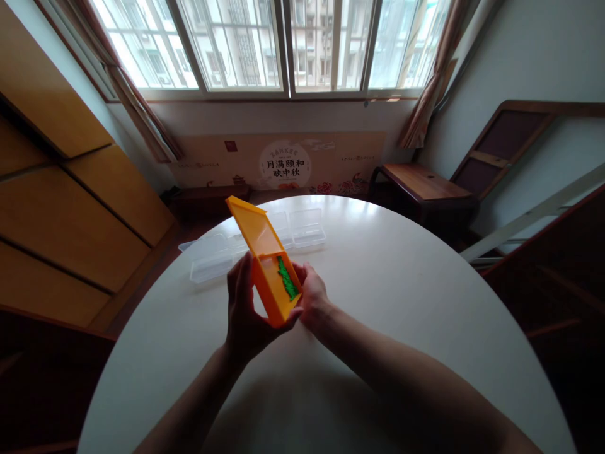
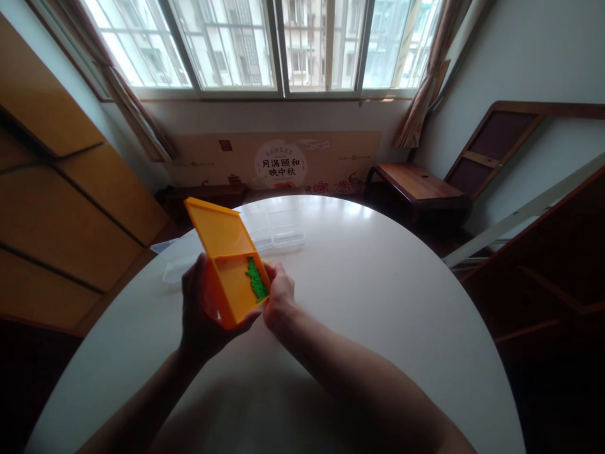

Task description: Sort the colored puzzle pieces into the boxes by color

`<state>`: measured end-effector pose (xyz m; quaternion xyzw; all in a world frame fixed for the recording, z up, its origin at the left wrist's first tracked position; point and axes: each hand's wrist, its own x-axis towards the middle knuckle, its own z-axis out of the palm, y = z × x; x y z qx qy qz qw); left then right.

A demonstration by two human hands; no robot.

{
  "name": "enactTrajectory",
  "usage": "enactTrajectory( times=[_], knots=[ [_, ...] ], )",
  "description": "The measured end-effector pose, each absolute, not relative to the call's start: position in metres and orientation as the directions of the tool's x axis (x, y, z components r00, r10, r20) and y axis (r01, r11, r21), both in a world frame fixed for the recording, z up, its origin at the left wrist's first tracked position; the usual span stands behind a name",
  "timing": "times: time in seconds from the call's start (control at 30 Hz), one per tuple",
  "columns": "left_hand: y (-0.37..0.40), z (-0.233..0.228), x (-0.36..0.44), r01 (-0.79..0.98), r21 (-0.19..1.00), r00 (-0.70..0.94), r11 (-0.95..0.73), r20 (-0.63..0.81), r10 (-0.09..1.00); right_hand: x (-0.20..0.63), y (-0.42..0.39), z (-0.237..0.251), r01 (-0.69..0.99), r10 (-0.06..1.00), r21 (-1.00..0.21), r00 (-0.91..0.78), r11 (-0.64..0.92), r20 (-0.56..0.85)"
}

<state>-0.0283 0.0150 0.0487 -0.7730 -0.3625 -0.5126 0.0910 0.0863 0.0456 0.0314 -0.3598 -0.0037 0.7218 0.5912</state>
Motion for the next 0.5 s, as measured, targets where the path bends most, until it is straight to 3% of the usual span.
enactTrajectory(
  times=[0.2,0.5],
  knots=[
    [0.013,0.055,-0.024,0.667,0.053,0.343,-0.744,0.864,0.369,0.083,0.046,0.036,-0.868,0.848,-0.370,-0.104,-0.332,-0.520],
    [0.014,0.059,-0.016,0.597,-0.023,0.483,-0.802,0.809,0.336,0.088,0.047,0.044,-0.886,0.835,-0.259,-0.216,-0.386,-0.506]
  ],
)
